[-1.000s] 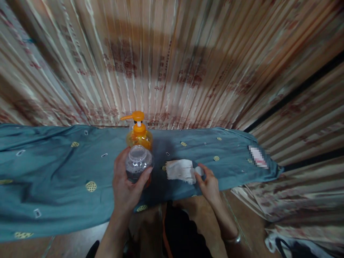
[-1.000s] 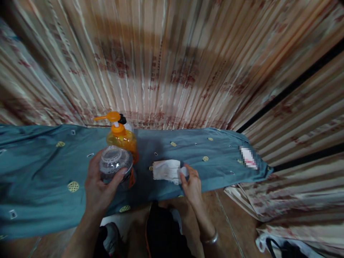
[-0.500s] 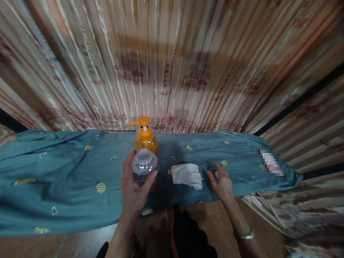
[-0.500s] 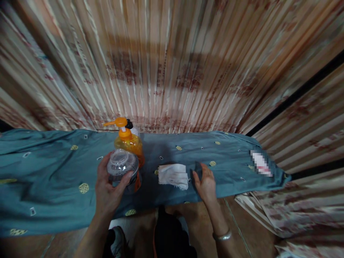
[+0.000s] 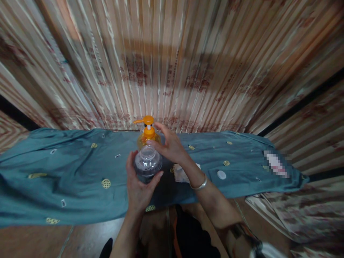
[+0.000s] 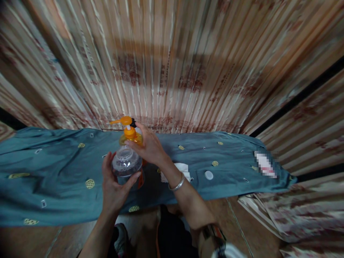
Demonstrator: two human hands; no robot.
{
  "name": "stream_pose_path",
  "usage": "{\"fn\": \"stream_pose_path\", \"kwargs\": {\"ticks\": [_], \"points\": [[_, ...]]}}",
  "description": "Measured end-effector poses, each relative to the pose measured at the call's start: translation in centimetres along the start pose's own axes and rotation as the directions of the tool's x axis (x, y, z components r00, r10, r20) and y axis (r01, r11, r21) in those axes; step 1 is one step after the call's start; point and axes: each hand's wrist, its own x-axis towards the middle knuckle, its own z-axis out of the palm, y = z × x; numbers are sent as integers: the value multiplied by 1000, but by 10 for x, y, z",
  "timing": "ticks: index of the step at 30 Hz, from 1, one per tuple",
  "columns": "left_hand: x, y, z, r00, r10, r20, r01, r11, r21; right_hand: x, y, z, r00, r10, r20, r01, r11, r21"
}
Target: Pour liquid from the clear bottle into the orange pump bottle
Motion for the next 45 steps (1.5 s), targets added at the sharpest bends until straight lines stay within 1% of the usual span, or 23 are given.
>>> {"fn": "stream_pose_path", "kwargs": {"ticks": [2, 5, 9, 11, 13, 15, 18, 20, 21, 23, 24, 26, 27, 29, 34, 38, 42, 45], "points": [[-1, 1, 0, 1000, -1, 3, 1, 1000, -1, 12, 1, 5, 999, -8, 39, 7, 1000, 24], [-2, 1, 1, 1000, -1, 4, 1, 1000, 3, 19, 4, 10, 997, 9, 81, -10, 1000, 16], [-1, 1, -1, 1000, 27, -8, -27, 999, 19, 17, 2, 10, 998, 4, 65, -2, 1000, -30], [1, 6, -4, 993, 112, -27, -109, 990, 87, 15, 1, 7, 999, 6, 47, -2, 997, -74], [4, 16, -8, 967, 255, -25, -247, 953, 175, 12, 0, 1, 999, 12, 35, -8, 993, -114], [3, 33, -10, 941, 337, -14, -329, 926, 183, 8, 1, -6, 1000, 21, 17, -18, 989, -148], [-10, 61, -6, 879, 476, 5, -469, 865, 179, 2, 7, -17, 1000, 23, -22, -26, 982, -187], [-25, 73, 2, 863, 495, 105, -505, 854, 123, -3, 11, -23, 1000, 16, -27, -21, 983, -184], [-33, 76, 8, 851, 502, 155, -517, 853, 71, -6, 13, -26, 1000, 16, -27, -20, 984, -178], [-48, 73, 21, 838, 460, 293, -467, 883, -50, -11, 15, -29, 999, 18, -27, -22, 987, -162], [-54, 68, 27, 855, 412, 316, -413, 908, -69, -13, 15, -30, 999, 18, -28, -22, 988, -155], [-60, 54, 40, 907, 311, 284, -318, 948, -22, -17, 14, -33, 1000, 13, -28, -17, 989, -147], [-61, 47, 46, 928, 276, 249, -284, 959, -2, -19, 13, -35, 1000, 9, -29, -13, 989, -146], [-62, 34, 55, 950, 234, 209, -243, 970, 19, -21, 11, -39, 999, 6, -31, -10, 989, -149], [-61, 15, 73, 956, 217, 197, -227, 973, 31, -28, 9, -50, 1000, 21, 12, -19, 990, -141], [-58, 7, 88, 975, 176, 137, -185, 981, 56, -34, 10, -54, 999, 30, 42, -25, 991, -129], [-54, 9, 96, 982, 161, 102, -169, 983, 73, -35, 12, -55, 998, 31, 47, -27, 997, -78], [-50, 20, 94, 974, 205, 96, -213, 974, 78, -33, 14, -54, 998, 27, 57, -24, 998, -57]]}}
